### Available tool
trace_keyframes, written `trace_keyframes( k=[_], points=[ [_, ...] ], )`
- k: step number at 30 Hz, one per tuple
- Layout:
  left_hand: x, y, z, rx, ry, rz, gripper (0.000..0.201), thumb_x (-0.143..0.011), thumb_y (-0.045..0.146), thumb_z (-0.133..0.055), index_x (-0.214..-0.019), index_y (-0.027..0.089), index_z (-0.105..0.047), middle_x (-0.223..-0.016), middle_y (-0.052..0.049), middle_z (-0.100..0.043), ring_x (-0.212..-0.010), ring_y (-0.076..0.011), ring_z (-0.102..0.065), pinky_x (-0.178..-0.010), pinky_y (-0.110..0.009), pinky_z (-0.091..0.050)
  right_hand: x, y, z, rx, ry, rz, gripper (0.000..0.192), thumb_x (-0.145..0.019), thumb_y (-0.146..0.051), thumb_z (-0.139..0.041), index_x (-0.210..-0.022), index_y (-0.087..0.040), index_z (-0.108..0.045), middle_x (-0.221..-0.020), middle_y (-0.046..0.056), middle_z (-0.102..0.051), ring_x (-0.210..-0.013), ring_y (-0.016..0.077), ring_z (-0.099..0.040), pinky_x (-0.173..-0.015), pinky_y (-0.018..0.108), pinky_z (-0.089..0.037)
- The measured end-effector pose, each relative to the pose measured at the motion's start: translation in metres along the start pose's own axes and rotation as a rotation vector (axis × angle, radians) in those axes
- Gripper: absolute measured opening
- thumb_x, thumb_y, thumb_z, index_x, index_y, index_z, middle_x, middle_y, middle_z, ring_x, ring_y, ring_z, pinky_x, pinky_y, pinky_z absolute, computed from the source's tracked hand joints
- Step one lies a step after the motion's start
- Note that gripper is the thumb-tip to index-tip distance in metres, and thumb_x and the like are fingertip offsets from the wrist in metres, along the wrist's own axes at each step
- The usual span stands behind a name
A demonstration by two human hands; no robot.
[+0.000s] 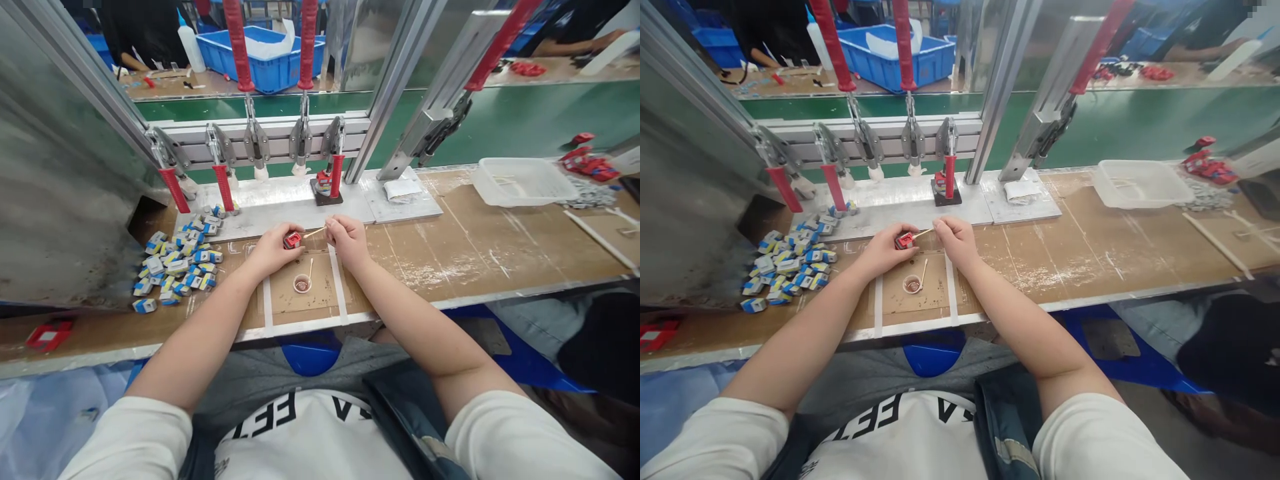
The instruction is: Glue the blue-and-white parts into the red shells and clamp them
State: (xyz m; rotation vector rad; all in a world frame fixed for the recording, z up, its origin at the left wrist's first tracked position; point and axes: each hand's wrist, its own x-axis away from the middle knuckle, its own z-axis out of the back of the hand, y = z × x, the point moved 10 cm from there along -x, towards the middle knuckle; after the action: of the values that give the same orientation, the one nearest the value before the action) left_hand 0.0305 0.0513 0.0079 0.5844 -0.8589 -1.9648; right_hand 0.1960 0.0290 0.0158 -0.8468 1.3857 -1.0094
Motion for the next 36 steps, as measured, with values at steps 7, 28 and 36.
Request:
trace_keyframes(
  k=[7,28,36],
  points=[
    [-0.005,-0.005,-0.006,-0.028,-0.07,0.052,0.038,-0.075,0.029,-0.072,-0.112,0.018,-0.077,-0.097,-0.002,-0.078,-0.088,-0.0231,-0.069,-0.088,-0.034,-0.052,-0.002,-0.001,-0.015,0.152,-0.101,-0.003,0.057,-0.099,-0.062,-0.056,-0.06,-0.022,-0.042,-0.058,-0.004,-0.041,-0.059,0.0123,-0.039,-0.063,0.031,-0.034],
    [-0.008,-0.01,-0.01,-0.094,-0.074,0.084,0.04,-0.071,0.033,-0.071,-0.108,0.018,-0.078,-0.088,-0.001,-0.075,-0.079,-0.0212,-0.064,-0.076,-0.033,-0.047,-0.005,0.002,-0.02,0.277,-0.136,0.035,0.053,-0.101,-0.057,-0.051,-0.064,-0.023,-0.034,-0.062,-0.005,-0.033,-0.062,0.0123,-0.035,-0.063,0.03,-0.03],
    [-0.008,-0.01,-0.009,-0.107,-0.069,0.096,0.041,-0.07,0.032,-0.07,-0.109,0.018,-0.078,-0.094,-0.002,-0.077,-0.084,-0.0227,-0.066,-0.084,-0.034,-0.051,-0.005,-0.004,-0.016,0.401,-0.094,0.13,0.049,-0.102,-0.047,-0.05,-0.064,-0.023,-0.029,-0.062,-0.005,-0.028,-0.062,0.0125,-0.03,-0.063,0.031,-0.026]
  ],
)
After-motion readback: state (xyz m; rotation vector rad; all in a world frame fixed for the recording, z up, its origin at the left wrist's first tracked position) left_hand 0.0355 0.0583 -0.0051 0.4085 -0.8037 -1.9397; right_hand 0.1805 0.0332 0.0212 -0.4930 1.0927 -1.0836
